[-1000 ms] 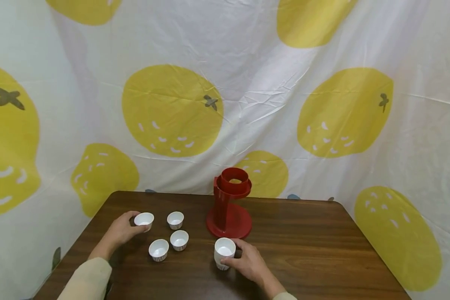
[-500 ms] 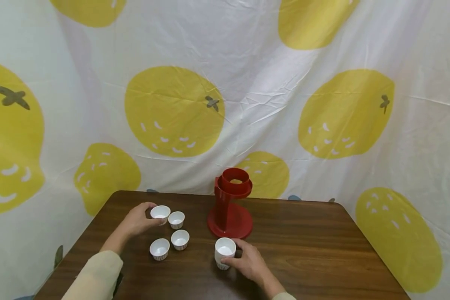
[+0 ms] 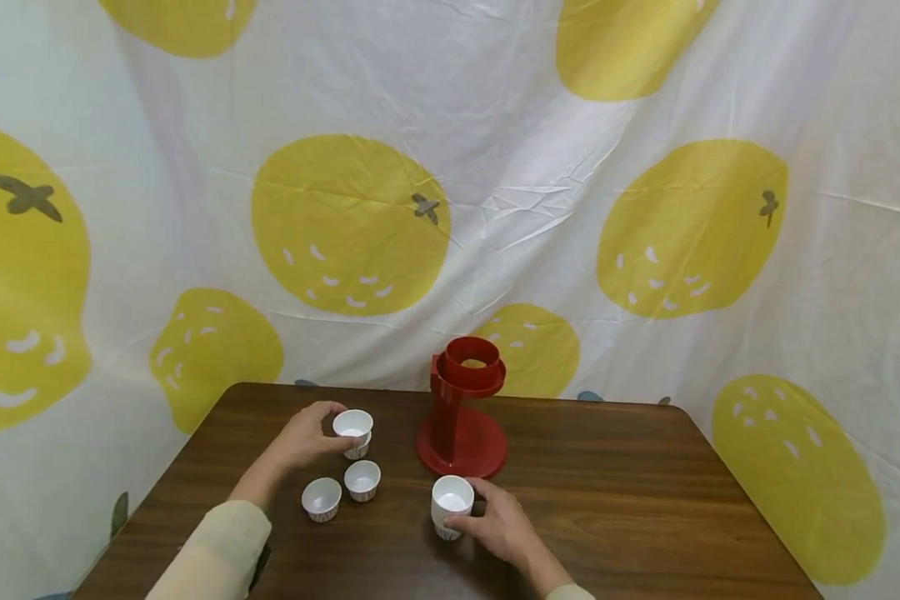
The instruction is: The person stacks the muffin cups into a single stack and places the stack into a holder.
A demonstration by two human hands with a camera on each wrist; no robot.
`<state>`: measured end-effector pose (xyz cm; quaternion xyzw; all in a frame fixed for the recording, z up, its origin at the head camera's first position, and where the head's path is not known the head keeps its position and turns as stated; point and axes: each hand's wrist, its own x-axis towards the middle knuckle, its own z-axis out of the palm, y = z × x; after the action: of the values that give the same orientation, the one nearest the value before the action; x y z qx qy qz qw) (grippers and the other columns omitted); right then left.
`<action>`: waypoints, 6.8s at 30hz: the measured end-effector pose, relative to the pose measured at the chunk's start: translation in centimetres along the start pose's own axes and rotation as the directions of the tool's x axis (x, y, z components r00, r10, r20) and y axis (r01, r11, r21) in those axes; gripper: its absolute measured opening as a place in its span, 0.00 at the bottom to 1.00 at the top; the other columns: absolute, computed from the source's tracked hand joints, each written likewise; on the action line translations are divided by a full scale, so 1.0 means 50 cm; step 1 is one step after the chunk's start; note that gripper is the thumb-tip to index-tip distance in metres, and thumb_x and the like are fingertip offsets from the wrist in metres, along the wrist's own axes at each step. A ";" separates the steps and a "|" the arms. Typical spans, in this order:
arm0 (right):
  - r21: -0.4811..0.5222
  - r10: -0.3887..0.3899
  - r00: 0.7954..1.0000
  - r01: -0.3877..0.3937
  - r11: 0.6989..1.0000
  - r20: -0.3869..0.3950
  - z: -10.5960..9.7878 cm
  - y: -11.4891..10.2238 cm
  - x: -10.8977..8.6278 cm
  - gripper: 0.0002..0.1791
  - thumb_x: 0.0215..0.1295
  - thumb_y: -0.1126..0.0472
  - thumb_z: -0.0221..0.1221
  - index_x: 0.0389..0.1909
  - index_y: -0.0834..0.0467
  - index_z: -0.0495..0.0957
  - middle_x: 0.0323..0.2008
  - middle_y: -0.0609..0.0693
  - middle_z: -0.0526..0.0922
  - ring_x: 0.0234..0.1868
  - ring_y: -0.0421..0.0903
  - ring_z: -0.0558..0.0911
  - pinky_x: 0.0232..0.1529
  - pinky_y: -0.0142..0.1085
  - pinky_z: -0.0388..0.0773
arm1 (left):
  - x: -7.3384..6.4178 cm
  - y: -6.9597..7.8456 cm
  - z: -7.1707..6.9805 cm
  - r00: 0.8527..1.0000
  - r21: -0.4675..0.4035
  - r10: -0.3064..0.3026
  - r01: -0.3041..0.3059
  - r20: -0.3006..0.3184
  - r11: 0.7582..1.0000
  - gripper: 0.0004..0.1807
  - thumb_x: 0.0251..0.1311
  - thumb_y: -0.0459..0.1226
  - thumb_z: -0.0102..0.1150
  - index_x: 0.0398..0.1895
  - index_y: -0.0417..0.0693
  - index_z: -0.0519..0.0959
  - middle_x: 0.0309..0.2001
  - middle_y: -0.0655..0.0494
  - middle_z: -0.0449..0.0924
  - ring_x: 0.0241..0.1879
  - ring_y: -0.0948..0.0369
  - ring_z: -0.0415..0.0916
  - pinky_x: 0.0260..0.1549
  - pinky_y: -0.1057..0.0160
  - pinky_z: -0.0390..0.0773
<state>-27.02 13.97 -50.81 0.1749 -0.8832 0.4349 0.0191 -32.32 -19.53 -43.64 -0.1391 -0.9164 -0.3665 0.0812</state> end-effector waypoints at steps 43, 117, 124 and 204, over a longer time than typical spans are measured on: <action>-0.007 0.008 1.000 -0.008 1.000 0.001 0.003 0.003 0.005 0.33 0.50 0.45 0.74 0.55 0.57 0.79 0.44 0.45 0.84 0.49 0.50 0.80 0.50 0.51 0.74 | 0.017 0.136 0.128 0.975 -0.162 0.207 -0.193 0.075 0.968 0.31 0.47 0.46 0.77 0.52 0.40 0.78 0.52 0.48 0.78 0.56 0.47 0.73 0.58 0.44 0.69; 0.039 -0.032 0.999 0.030 0.999 0.038 0.006 0.005 0.000 0.38 0.48 0.49 0.76 0.60 0.57 0.75 0.51 0.49 0.82 0.55 0.54 0.78 0.53 0.54 0.72 | -0.020 0.114 0.217 0.899 -0.124 0.331 -0.308 0.287 0.943 0.34 0.50 0.48 0.75 0.58 0.39 0.78 0.56 0.47 0.77 0.58 0.50 0.72 0.58 0.50 0.70; 0.040 -0.012 1.000 0.011 0.999 0.029 0.005 -0.001 0.002 0.38 0.49 0.48 0.76 0.61 0.55 0.75 0.52 0.48 0.81 0.55 0.53 0.78 0.54 0.55 0.71 | -0.024 0.108 0.203 0.912 -0.103 0.296 -0.278 0.284 0.955 0.36 0.50 0.51 0.74 0.59 0.41 0.77 0.57 0.47 0.76 0.59 0.48 0.71 0.59 0.47 0.69; 0.055 -0.005 1.000 0.006 0.998 -0.019 0.004 0.004 -0.002 0.35 0.49 0.47 0.75 0.57 0.58 0.78 0.47 0.48 0.84 0.53 0.52 0.79 0.53 0.51 0.72 | -0.140 -0.129 0.042 0.987 -0.025 -0.095 0.099 0.128 0.995 0.44 0.43 0.44 0.80 0.63 0.36 0.72 0.59 0.34 0.73 0.61 0.37 0.68 0.57 0.37 0.67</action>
<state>-26.96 13.96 -51.09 0.1736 -0.8701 0.4606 0.0235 -27.81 -23.91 -51.11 -0.1186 -0.9196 -0.3746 0.0027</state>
